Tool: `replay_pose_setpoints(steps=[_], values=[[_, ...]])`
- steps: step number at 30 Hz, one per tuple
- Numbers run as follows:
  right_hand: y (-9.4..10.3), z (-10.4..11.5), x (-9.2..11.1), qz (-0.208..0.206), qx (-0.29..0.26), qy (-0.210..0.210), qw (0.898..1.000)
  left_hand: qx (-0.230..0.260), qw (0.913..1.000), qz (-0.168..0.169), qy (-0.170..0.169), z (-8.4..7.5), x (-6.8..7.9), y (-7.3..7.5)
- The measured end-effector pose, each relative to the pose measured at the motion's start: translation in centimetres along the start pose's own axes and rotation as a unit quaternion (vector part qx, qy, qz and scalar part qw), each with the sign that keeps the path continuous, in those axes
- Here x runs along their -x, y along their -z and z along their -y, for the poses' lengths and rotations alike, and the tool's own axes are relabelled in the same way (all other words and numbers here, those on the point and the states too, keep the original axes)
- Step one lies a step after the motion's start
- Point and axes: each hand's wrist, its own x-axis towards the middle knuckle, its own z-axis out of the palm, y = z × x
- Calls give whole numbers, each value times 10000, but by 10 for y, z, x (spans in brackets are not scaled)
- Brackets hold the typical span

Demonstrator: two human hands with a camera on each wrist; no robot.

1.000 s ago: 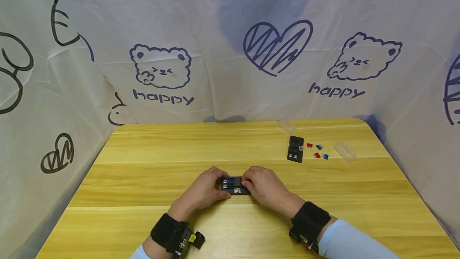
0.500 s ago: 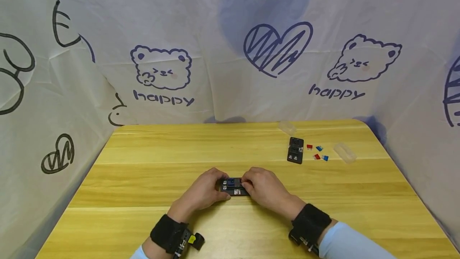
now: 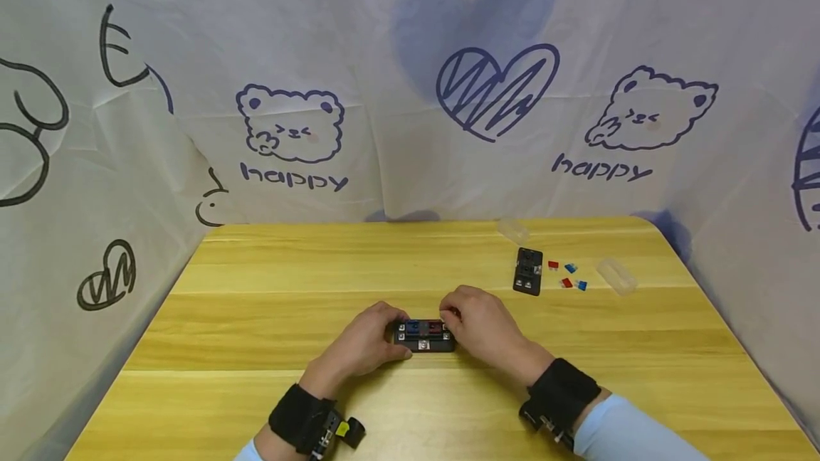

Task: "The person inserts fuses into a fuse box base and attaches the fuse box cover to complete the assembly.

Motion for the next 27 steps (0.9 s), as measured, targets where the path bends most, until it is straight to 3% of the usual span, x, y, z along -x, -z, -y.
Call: replay_pose_setpoints(steps=[14,23,27], values=[[33,-62,-36,-346,586,-456,9966,63,9999,32,94,2,0,-2],[53,-99,-67,-480,685,-1075,9907,15,10000,19,88,1,-1,-3],[54,-114,-77,-348,776,-1356,9871,27,9999,7,118,-1,-1,-2]])
